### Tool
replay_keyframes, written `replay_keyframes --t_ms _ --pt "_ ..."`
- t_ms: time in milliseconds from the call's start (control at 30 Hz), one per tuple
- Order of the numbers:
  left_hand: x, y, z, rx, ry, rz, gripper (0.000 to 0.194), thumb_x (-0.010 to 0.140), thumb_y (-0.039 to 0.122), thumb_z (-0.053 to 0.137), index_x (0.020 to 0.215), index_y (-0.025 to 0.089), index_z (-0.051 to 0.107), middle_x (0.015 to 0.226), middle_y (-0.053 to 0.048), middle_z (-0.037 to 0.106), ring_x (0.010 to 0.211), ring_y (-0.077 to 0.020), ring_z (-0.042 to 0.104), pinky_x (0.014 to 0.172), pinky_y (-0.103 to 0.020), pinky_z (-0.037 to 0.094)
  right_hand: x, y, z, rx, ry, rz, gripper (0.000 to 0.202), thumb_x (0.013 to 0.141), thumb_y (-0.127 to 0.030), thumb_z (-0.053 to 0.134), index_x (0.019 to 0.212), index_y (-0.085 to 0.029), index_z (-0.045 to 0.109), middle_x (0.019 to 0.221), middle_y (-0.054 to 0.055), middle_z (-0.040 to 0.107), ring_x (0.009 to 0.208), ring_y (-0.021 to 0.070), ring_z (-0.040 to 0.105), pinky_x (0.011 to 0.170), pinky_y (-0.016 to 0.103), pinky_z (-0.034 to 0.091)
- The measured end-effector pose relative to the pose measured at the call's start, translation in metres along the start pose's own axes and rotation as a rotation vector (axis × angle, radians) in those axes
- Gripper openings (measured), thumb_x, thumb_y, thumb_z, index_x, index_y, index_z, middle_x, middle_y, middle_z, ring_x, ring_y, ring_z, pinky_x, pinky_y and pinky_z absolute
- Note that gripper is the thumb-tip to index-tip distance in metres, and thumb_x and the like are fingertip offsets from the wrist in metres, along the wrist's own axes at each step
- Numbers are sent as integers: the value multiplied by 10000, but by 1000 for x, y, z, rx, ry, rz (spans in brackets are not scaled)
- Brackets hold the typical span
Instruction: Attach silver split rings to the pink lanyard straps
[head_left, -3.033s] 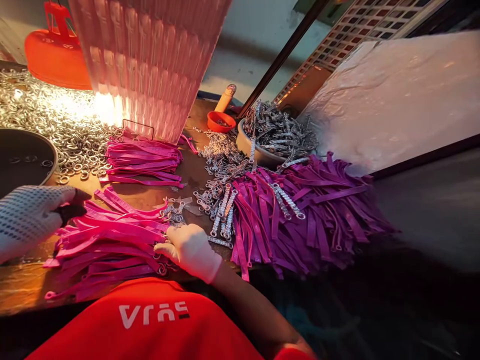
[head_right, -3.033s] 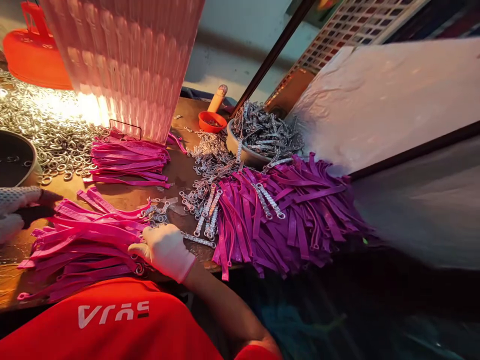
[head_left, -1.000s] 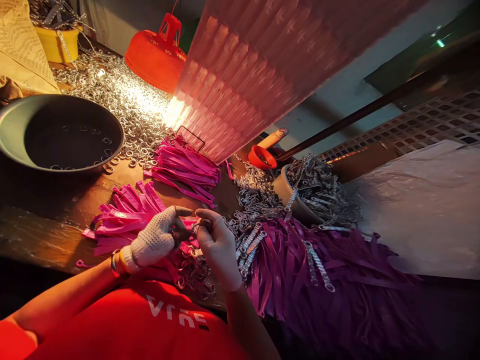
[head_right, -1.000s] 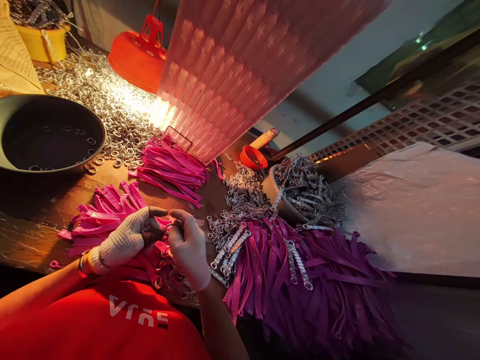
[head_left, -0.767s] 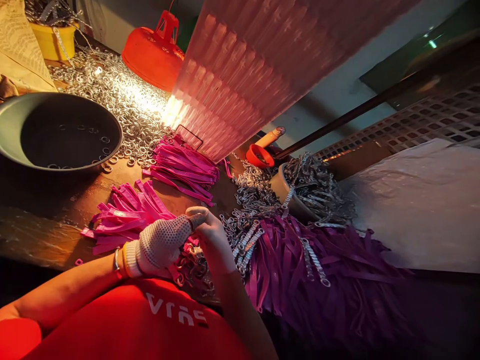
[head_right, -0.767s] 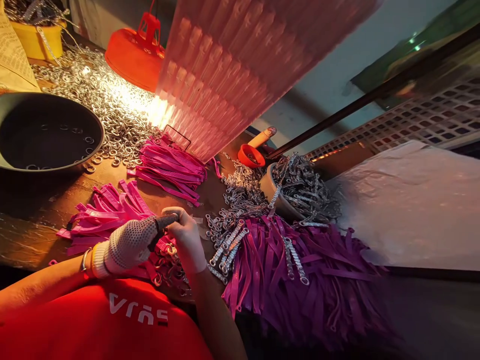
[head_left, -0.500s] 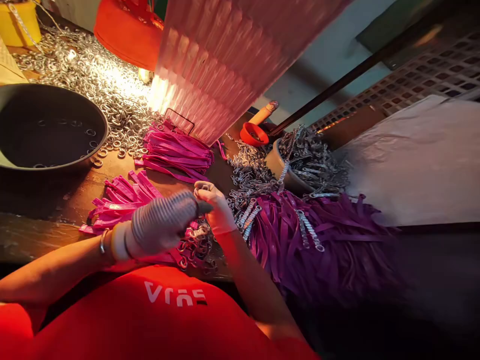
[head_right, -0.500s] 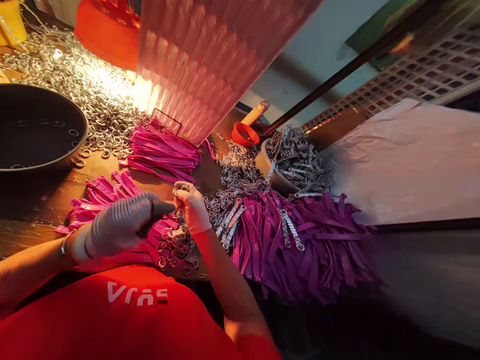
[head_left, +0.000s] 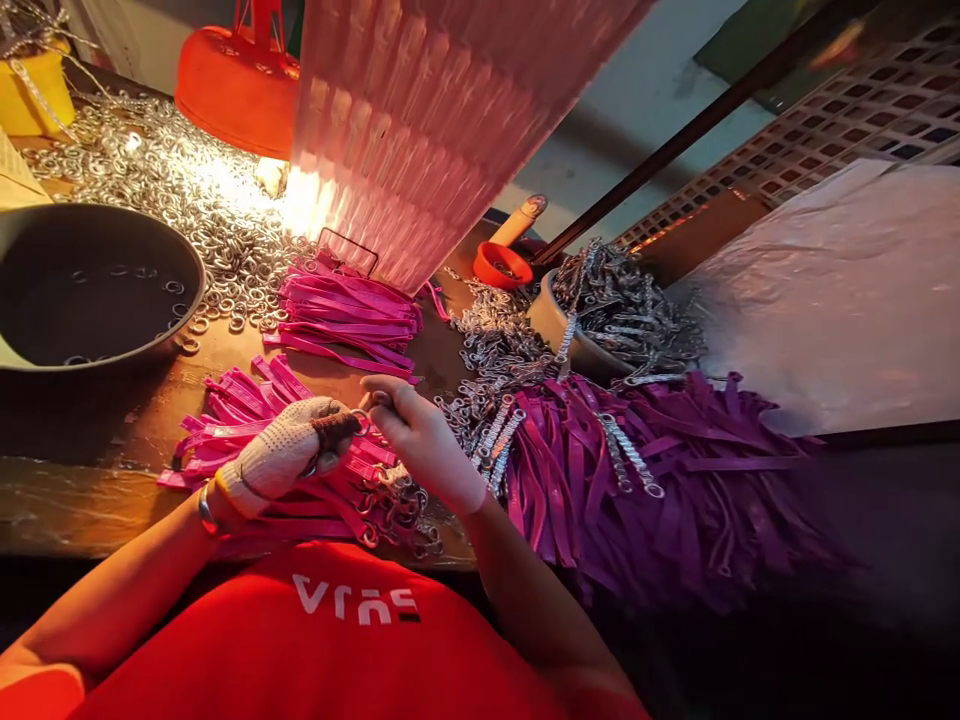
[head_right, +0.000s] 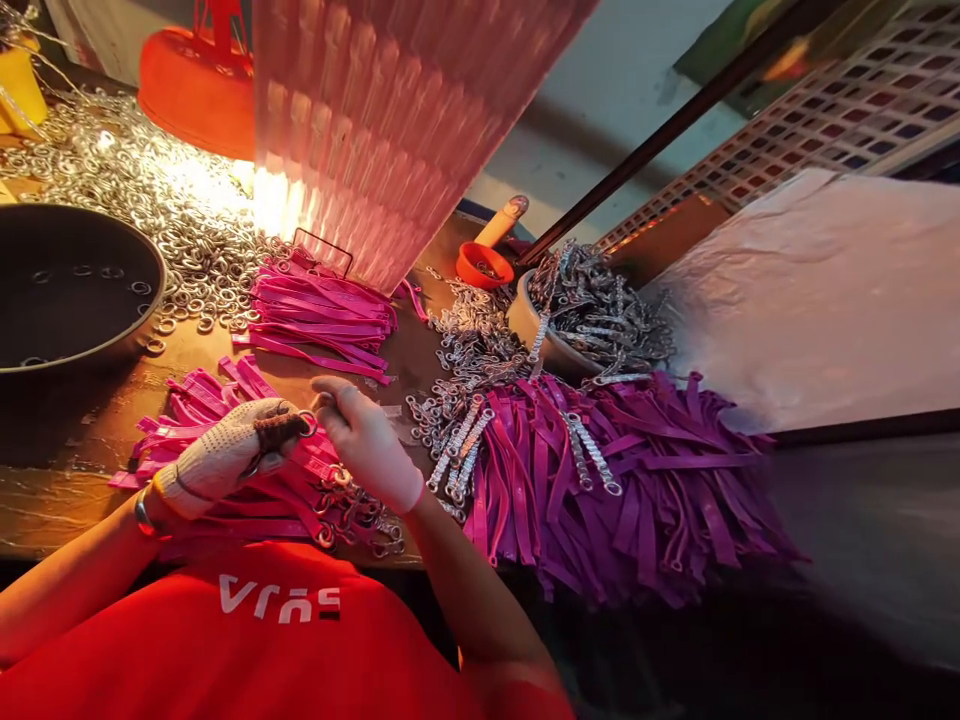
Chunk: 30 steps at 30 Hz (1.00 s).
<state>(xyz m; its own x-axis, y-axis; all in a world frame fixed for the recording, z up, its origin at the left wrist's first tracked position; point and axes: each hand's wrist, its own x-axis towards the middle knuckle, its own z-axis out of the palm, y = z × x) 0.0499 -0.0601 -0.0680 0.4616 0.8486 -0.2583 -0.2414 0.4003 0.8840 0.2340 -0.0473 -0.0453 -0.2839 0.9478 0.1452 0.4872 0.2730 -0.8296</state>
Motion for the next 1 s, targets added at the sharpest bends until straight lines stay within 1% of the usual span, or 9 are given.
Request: replay_keyframes --t_ms 67,167,367,567,667,767,833,900,1000 --pt "-1 0 0 -51 55 -3 367 839 486 691 726 159 567 573 21 507 414 -49 384 382 -167 253 -2 8 0 29 54 53 328 934 -319 491 1195 -187 641 1029 49 704 892 159 633 809 289 509" --pt "-3 -4 2 -76 127 -21 342 843 478 693 776 167 567 605 20 528 412 -43 374 384 -164 251 -8 15 -1 31 33 72 288 941 -329 505 1126 -195 680 1009 42 715 900 168 640 824 296 507" --pt "-4 -6 15 -19 157 30 290 867 429 663 804 179 531 618 28 548 422 -56 414 391 -166 306 -20 7 3 -62 -34 -47 317 980 -311 486 1251 -199 603 1169 69 689 1062 181 623 950 307 460" --pt "-1 -13 13 145 61 -15 311 890 464 632 820 190 503 557 56 494 404 -60 390 374 -166 266 -21 6 10 -321 -15 -89 199 954 -216 472 943 -197 670 849 33 719 778 158 635 726 250 435" --pt "4 -13 14 64 44 -98 341 873 462 643 763 188 474 545 67 441 405 -51 351 378 -157 272 -24 9 11 -511 12 -142 227 889 -208 500 710 -185 637 647 27 659 599 146 571 600 259 356" --pt "10 -5 22 -77 42 -148 366 819 426 702 715 176 457 558 71 399 420 -31 318 391 -137 277 -30 9 16 -585 106 -166 249 897 -268 477 760 -160 655 647 59 657 577 159 561 583 272 344" --pt "18 5 28 -101 48 -160 336 791 386 728 717 166 485 569 65 404 429 -26 320 394 -126 272 -34 10 18 -440 149 -94 283 938 -310 454 992 -138 672 712 60 685 627 168 596 604 261 381" --pt "33 16 29 -82 14 -198 302 799 384 704 725 165 510 553 65 390 413 -31 301 372 -131 244 -36 15 16 -165 186 32 301 965 -327 459 1154 -167 630 790 33 708 695 158 626 644 239 425" --pt "76 29 22 85 -32 -188 236 825 374 651 767 163 564 547 58 405 391 -40 281 351 -149 211 -34 33 7 156 358 182 280 976 -374 489 1144 -204 636 936 21 719 816 151 636 745 237 471"
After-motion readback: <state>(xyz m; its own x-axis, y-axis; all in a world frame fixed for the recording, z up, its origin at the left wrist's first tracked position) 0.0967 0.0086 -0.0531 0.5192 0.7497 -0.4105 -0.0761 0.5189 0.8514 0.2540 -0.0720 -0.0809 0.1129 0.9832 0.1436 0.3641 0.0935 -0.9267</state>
